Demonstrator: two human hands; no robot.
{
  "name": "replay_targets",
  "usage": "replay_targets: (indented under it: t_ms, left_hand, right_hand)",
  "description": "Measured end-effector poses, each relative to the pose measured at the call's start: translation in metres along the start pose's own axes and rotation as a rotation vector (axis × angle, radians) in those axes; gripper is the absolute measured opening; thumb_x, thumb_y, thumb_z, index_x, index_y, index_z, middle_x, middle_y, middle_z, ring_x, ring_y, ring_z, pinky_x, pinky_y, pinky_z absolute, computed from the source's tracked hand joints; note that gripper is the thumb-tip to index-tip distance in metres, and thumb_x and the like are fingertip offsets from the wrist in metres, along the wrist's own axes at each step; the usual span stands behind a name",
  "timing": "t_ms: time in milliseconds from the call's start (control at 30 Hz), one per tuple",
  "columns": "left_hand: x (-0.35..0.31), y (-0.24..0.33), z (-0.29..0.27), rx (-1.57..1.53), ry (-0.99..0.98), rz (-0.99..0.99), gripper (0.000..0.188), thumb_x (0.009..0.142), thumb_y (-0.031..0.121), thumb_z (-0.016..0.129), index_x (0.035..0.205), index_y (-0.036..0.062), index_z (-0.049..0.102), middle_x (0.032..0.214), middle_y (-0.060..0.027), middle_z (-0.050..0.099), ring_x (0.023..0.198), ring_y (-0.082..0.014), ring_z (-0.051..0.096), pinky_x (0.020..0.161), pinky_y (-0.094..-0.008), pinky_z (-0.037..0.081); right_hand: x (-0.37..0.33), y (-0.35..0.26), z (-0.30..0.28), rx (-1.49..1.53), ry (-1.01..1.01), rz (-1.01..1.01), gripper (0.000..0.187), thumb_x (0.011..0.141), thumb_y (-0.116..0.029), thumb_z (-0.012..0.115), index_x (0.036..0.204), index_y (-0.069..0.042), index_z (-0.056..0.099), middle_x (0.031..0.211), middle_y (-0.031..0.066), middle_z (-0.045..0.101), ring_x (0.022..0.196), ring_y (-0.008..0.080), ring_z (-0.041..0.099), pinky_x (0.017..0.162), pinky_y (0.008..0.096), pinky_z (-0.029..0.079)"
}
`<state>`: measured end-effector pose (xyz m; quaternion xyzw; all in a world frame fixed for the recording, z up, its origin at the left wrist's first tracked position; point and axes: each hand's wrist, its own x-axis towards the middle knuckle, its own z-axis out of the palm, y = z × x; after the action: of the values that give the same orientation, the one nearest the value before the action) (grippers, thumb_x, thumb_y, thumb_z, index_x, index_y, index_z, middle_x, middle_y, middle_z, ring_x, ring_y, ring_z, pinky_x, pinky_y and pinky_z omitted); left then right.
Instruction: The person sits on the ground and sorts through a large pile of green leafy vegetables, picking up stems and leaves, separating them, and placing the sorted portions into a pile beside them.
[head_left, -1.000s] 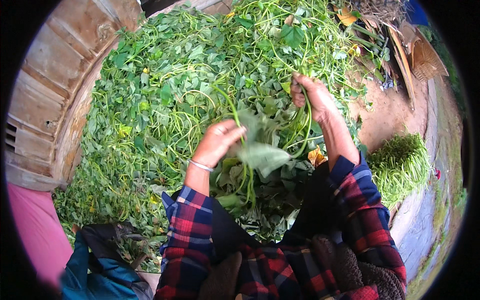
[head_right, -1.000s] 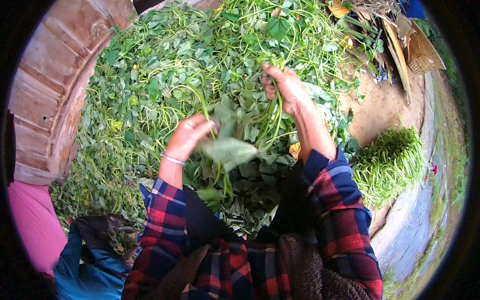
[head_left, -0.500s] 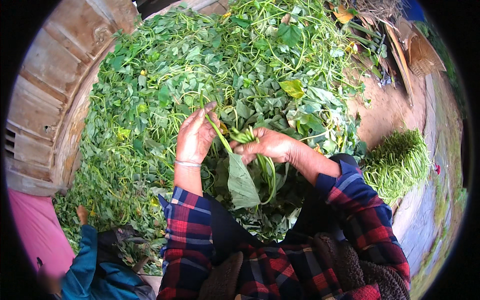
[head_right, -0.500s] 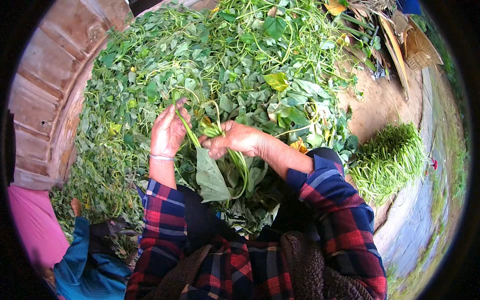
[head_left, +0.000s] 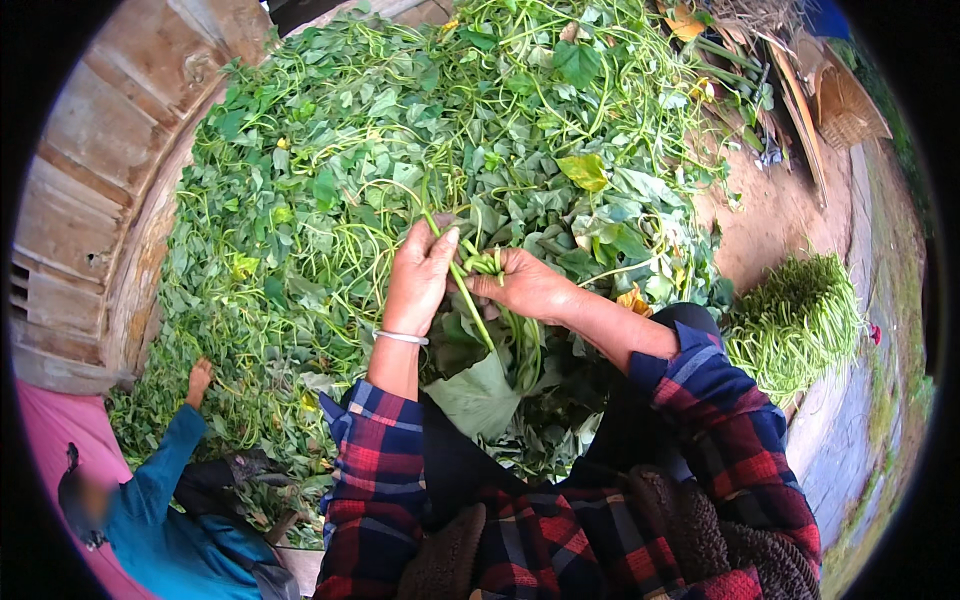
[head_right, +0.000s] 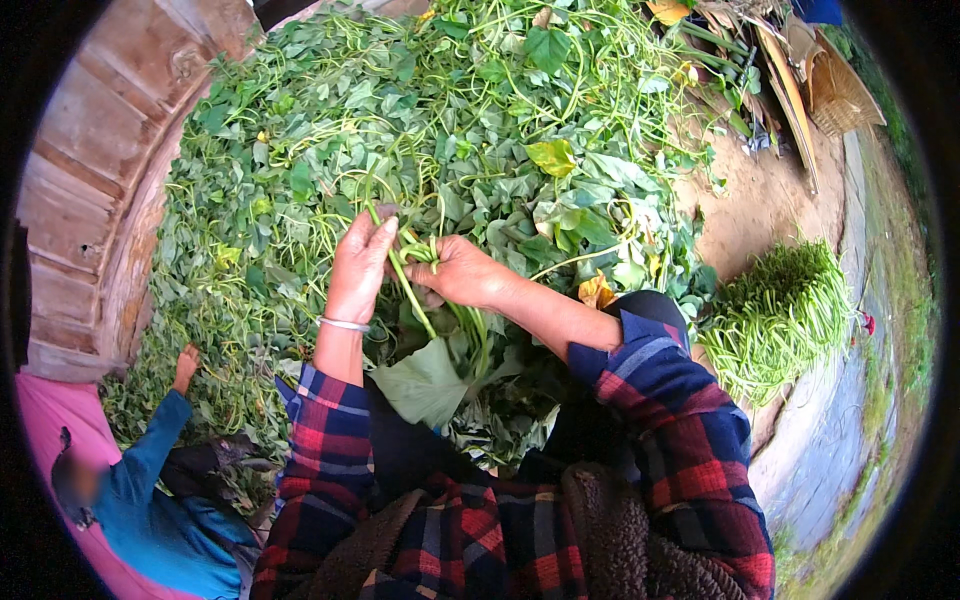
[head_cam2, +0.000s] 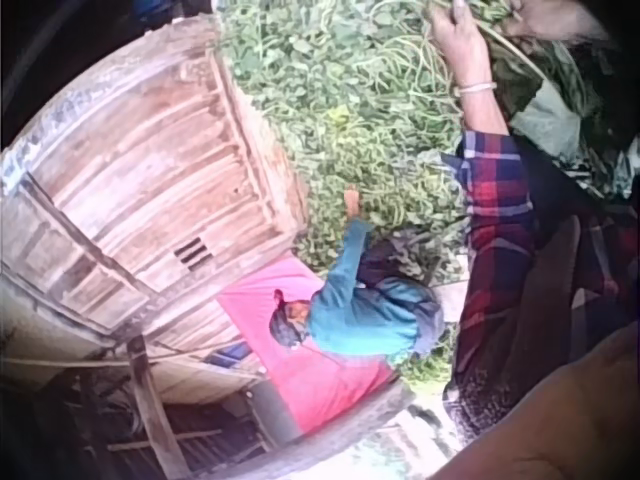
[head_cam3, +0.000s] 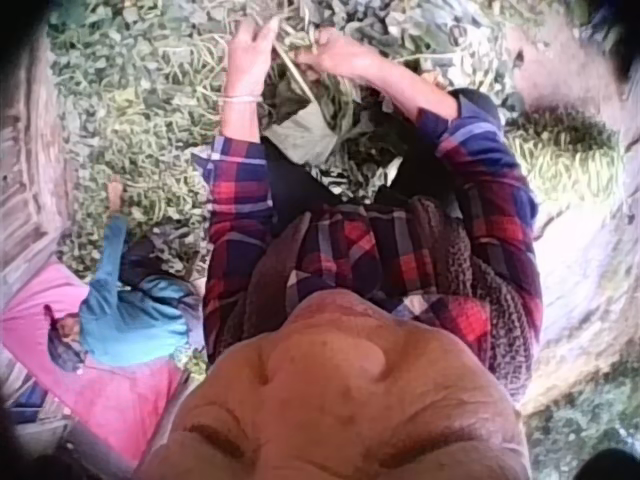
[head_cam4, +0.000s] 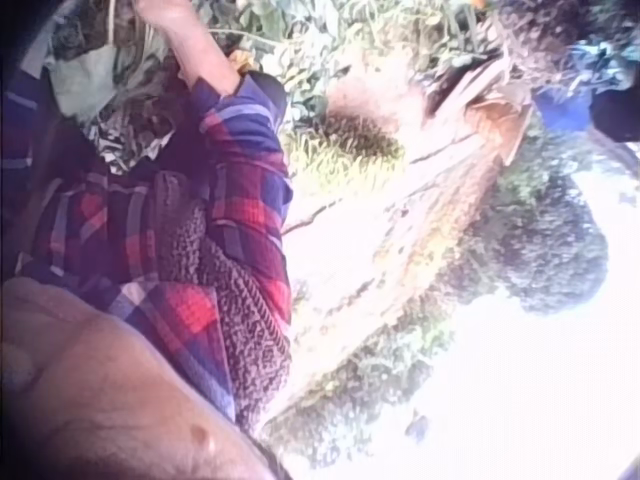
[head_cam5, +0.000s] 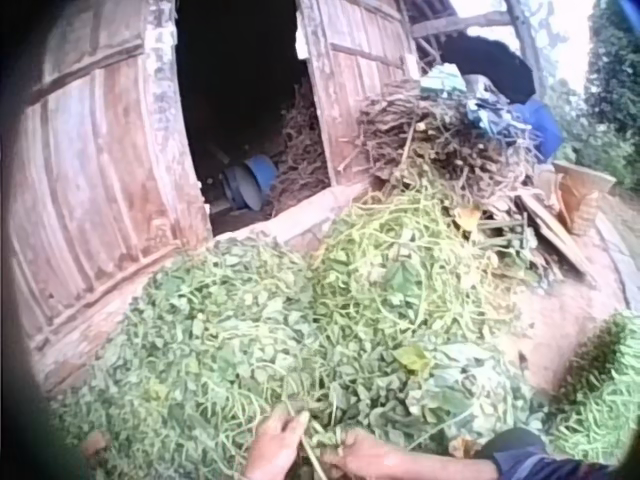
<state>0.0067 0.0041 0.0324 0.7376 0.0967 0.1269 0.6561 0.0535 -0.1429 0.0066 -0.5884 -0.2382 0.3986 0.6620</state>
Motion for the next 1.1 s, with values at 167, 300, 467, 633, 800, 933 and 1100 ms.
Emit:
replay_targets:
  t_ms: [167, 300, 467, 633, 800, 933, 1100]
  left_hand:
    - [0.002, -0.018, -0.002, 0.355, 0.059, 0.176, 0.022, 0.091, 0.016, 0.048, 0.108, 0.0012, 0.05, 0.077, -0.0069, 0.058, 0.065, -0.0149, 0.058, 0.059, -0.0282, 0.047]
    - [-0.004, 0.004, 0.006, 0.236, -0.056, -0.104, 0.022, 0.093, 0.016, 0.044, 0.109, 0.002, 0.047, 0.062, -0.004, 0.053, 0.042, -0.0107, 0.05, 0.037, -0.0251, 0.039]
    - [-0.004, 0.001, 0.005, 0.108, -0.233, -0.218, 0.026, 0.094, 0.015, 0.04, 0.116, 0.0042, 0.048, 0.062, 0.0001, 0.05, 0.043, -0.0058, 0.041, 0.036, -0.02, 0.032]
    - [0.007, 0.003, 0.002, 0.134, -0.223, -0.304, 0.023, 0.093, 0.015, 0.04, 0.111, 0.0049, 0.049, 0.058, 0.0003, 0.049, 0.039, -0.0062, 0.038, 0.034, -0.0209, 0.028]
    - [0.004, 0.0, -0.003, 0.076, -0.391, -0.421, 0.025, 0.093, 0.017, 0.042, 0.115, 0.0055, 0.05, 0.058, 0.0012, 0.049, 0.043, -0.0056, 0.042, 0.035, -0.0188, 0.029]
    - [-0.007, -0.003, -0.017, -0.023, -0.358, -0.32, 0.03, 0.093, 0.017, 0.043, 0.12, 0.0043, 0.049, 0.058, 0.0016, 0.049, 0.048, -0.0063, 0.044, 0.039, -0.0185, 0.033]
    - [-0.006, 0.022, -0.065, -0.185, 0.057, -0.117, 0.029, 0.094, 0.021, 0.044, 0.119, 0.0062, 0.048, 0.06, 0.0013, 0.05, 0.045, -0.0031, 0.039, 0.035, -0.0152, 0.024]
  right_hand:
    - [0.002, -0.008, -0.009, -0.707, 0.127, -0.34, 0.014, 0.082, -0.013, 0.063, 0.09, -0.003, 0.057, 0.075, 0.0133, 0.06, 0.065, 0.0224, 0.057, 0.065, 0.0331, 0.047]
    - [-0.001, -0.023, -0.027, -0.749, 0.011, -0.345, 0.014, 0.082, -0.014, 0.061, 0.09, -0.004, 0.057, 0.078, 0.014, 0.061, 0.073, 0.0278, 0.061, 0.068, 0.0336, 0.047]
    - [0.009, -0.017, -0.045, -0.923, 0.044, -0.476, 0.021, 0.08, -0.027, 0.062, 0.095, -0.011, 0.06, 0.085, 0.0125, 0.063, 0.08, 0.0335, 0.061, 0.068, 0.0396, 0.049]
    - [0.017, -0.013, -0.04, -1.039, 0.137, -0.489, 0.022, 0.075, -0.016, 0.064, 0.094, -0.008, 0.058, 0.084, 0.0116, 0.06, 0.079, 0.0343, 0.059, 0.066, 0.0402, 0.048]
    - [0.023, -0.001, -0.053, -1.172, 0.268, -0.432, 0.022, 0.076, -0.018, 0.063, 0.094, -0.008, 0.058, 0.084, 0.0117, 0.061, 0.079, 0.0336, 0.06, 0.068, 0.0406, 0.049]
    - [0.014, -0.023, -0.103, -1.054, 0.606, -0.28, 0.018, 0.081, -0.021, 0.061, 0.094, -0.008, 0.06, 0.083, 0.0151, 0.063, 0.078, 0.0326, 0.061, 0.069, 0.0391, 0.048]
    - [-0.002, -0.034, -0.112, -0.862, 0.6, -0.19, 0.027, 0.079, -0.026, 0.065, 0.087, 0.0, 0.06, 0.078, 0.0221, 0.061, 0.074, 0.0376, 0.059, 0.069, 0.0412, 0.046]
